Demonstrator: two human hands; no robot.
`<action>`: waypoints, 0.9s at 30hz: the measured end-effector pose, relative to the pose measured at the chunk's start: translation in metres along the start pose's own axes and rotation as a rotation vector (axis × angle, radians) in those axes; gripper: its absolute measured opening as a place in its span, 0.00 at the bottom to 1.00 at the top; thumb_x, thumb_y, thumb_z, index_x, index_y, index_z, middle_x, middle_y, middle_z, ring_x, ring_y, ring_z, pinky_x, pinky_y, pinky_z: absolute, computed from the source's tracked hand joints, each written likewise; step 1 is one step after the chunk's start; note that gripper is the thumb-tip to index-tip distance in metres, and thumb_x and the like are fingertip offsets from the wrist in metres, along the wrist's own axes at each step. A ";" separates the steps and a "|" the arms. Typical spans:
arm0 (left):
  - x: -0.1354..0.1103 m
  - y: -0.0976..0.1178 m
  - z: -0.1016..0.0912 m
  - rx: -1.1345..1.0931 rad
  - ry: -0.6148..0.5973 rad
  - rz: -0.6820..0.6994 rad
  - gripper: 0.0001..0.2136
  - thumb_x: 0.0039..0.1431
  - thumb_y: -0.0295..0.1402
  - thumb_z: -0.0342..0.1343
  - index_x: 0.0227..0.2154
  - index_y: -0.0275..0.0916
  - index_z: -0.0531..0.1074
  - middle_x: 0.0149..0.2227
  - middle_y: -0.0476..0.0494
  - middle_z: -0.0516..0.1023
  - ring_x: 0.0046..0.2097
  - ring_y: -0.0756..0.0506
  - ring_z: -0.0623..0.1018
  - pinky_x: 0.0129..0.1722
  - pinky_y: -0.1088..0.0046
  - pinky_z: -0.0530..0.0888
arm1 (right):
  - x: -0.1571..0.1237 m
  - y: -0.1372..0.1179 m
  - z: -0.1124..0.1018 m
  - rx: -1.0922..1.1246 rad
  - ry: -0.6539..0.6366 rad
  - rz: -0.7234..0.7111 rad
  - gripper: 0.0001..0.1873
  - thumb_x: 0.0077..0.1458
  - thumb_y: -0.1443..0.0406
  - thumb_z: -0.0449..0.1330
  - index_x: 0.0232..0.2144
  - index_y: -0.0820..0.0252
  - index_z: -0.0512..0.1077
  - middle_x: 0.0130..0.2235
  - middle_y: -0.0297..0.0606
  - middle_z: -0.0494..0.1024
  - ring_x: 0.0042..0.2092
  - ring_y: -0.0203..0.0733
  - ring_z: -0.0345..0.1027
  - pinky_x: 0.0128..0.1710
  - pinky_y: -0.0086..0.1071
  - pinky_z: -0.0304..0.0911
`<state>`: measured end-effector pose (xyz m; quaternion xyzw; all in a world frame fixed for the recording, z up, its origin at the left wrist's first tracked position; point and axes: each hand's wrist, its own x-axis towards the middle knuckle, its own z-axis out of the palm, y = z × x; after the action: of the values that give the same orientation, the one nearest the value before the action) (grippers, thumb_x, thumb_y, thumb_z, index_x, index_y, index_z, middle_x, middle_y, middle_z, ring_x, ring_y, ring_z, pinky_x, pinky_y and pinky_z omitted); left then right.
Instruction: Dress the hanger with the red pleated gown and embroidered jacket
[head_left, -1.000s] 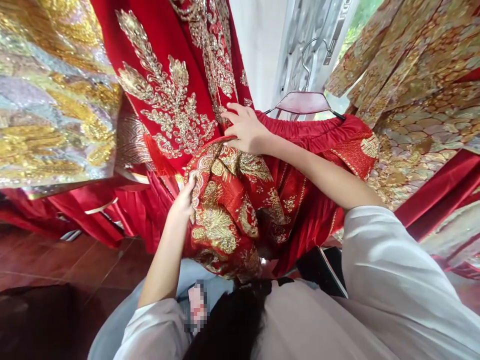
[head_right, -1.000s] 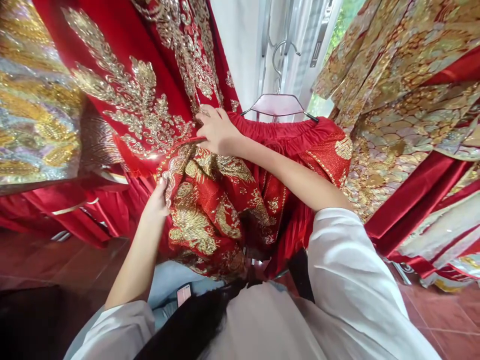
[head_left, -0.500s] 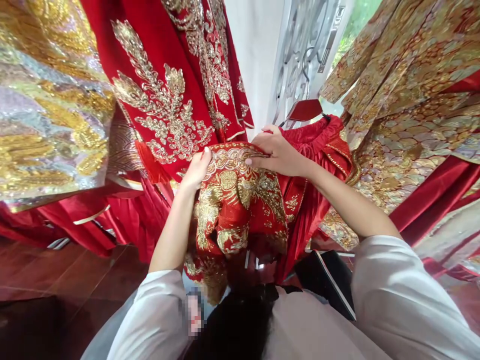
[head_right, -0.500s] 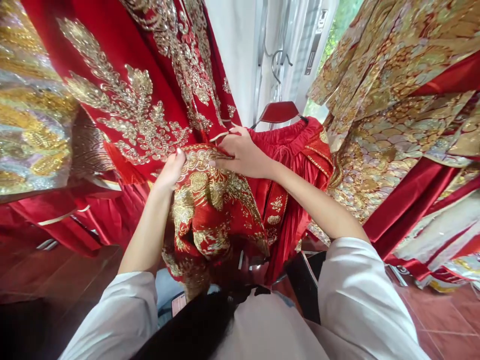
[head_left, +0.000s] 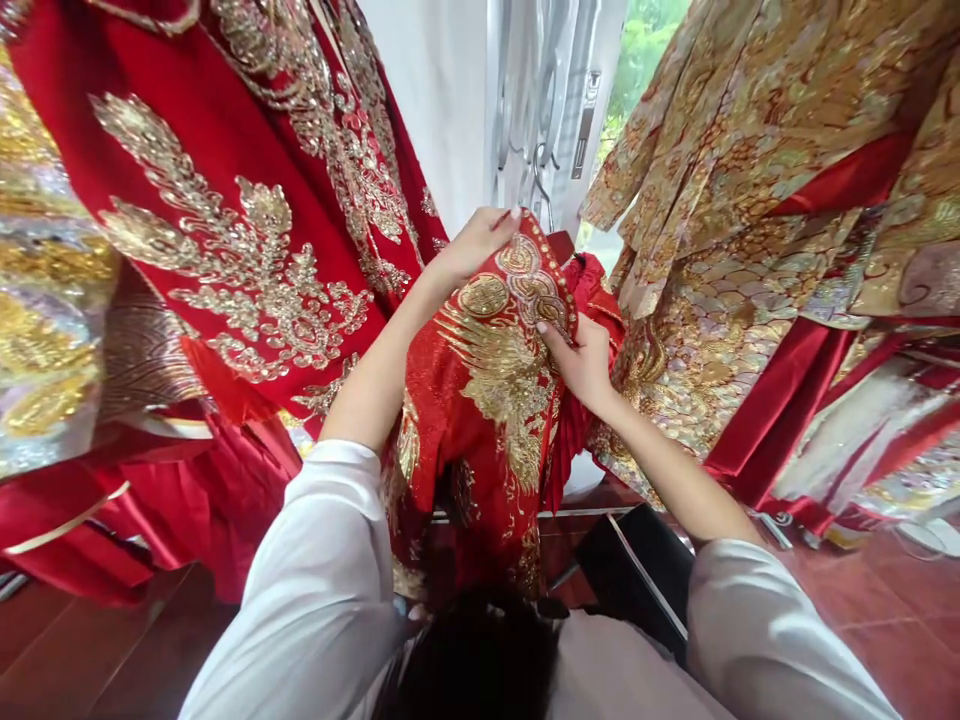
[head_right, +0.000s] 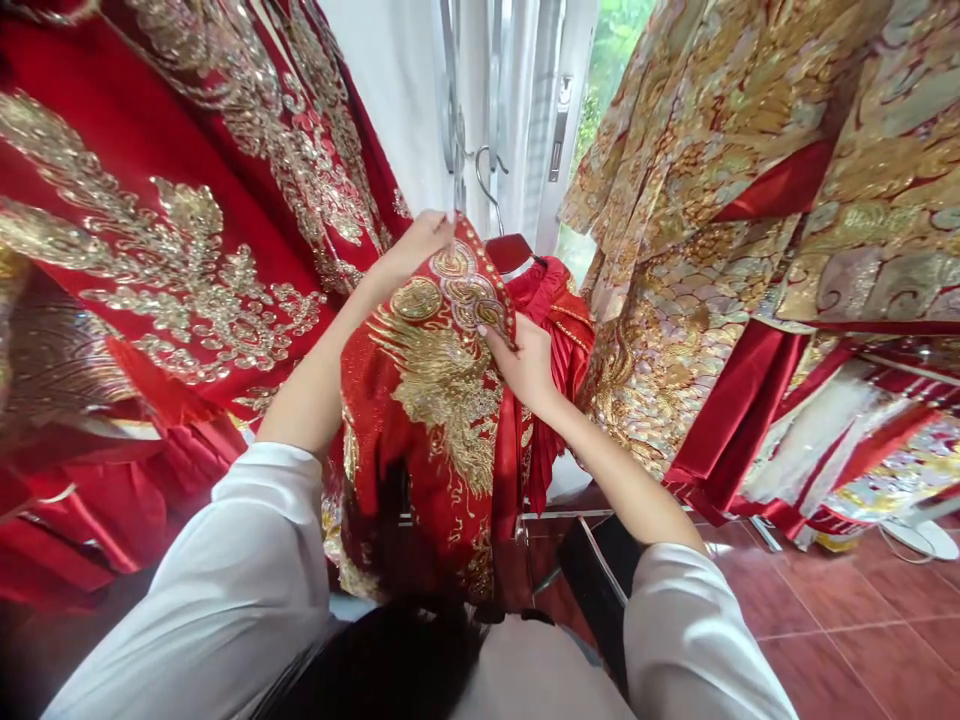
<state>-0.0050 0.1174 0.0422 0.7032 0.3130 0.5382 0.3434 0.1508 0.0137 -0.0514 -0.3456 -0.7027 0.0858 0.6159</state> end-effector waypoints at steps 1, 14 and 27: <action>0.002 0.002 0.006 0.004 -0.072 0.008 0.13 0.61 0.36 0.56 0.25 0.31 0.67 0.26 0.45 0.68 0.37 0.41 0.76 0.35 0.70 0.71 | 0.000 0.008 -0.002 0.024 0.003 0.048 0.18 0.54 0.52 0.56 0.21 0.59 0.65 0.25 0.34 0.68 0.29 0.37 0.60 0.32 0.32 0.59; -0.028 0.036 0.002 0.183 -0.255 -0.098 0.12 0.60 0.28 0.52 0.21 0.31 0.67 0.23 0.49 0.63 0.31 0.48 0.74 0.30 0.76 0.69 | -0.018 0.027 0.044 0.155 -0.018 0.104 0.11 0.49 0.58 0.52 0.21 0.58 0.63 0.29 0.39 0.72 0.33 0.40 0.64 0.37 0.33 0.61; -0.058 0.036 0.007 0.138 -0.223 -0.214 0.10 0.53 0.19 0.56 0.18 0.32 0.71 0.20 0.49 0.66 0.28 0.48 0.72 0.30 0.76 0.69 | -0.009 0.042 -0.022 0.580 -0.151 0.498 0.23 0.43 0.47 0.62 0.32 0.59 0.71 0.32 0.37 0.77 0.34 0.41 0.70 0.38 0.37 0.67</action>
<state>-0.0085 0.0488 0.0387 0.7430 0.3823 0.3945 0.3823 0.1875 0.0331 -0.0771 -0.3101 -0.5873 0.4529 0.5948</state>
